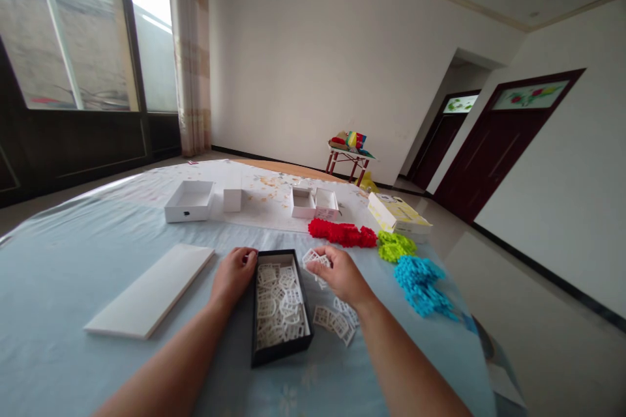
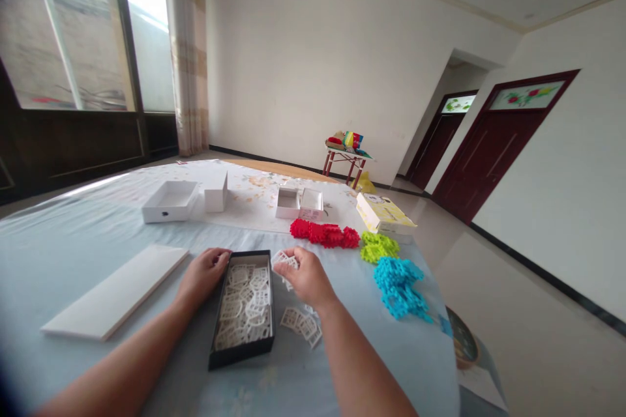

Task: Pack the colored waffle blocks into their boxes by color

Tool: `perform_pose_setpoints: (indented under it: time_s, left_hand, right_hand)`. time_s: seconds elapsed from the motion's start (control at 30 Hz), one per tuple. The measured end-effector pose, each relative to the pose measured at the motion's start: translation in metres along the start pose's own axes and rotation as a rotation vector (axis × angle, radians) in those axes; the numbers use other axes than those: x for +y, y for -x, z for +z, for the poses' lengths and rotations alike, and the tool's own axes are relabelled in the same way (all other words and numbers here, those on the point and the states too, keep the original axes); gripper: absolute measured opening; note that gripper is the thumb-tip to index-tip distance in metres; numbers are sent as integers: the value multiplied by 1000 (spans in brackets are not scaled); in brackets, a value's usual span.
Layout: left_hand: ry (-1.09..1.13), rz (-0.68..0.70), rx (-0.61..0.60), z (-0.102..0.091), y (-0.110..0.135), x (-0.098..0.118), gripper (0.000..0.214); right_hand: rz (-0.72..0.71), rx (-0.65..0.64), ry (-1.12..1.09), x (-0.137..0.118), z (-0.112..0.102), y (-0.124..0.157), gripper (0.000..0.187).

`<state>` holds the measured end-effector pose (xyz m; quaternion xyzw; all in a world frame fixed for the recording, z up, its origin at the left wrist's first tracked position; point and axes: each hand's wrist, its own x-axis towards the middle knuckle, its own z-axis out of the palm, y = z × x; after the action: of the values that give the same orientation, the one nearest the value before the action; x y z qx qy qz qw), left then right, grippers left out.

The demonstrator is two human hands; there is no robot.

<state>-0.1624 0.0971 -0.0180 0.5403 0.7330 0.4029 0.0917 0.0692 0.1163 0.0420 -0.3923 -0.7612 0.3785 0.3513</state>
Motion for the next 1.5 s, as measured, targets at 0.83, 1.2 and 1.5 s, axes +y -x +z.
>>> perform_pose_setpoints:
  time_s: [0.83,1.2,1.5]
  left_hand:
    - [35,49,22,1,-6,-11,34]
    - [36,48,35,-1,-7,-14,33]
    - [26,61,39,0,-7,-17,37]
  right_hand:
    - [204,-37,531,49,-52,41,57]
    - [216,-262,665,50,-48,55,74]
    - [200,-248,553,63,-45,52,59]
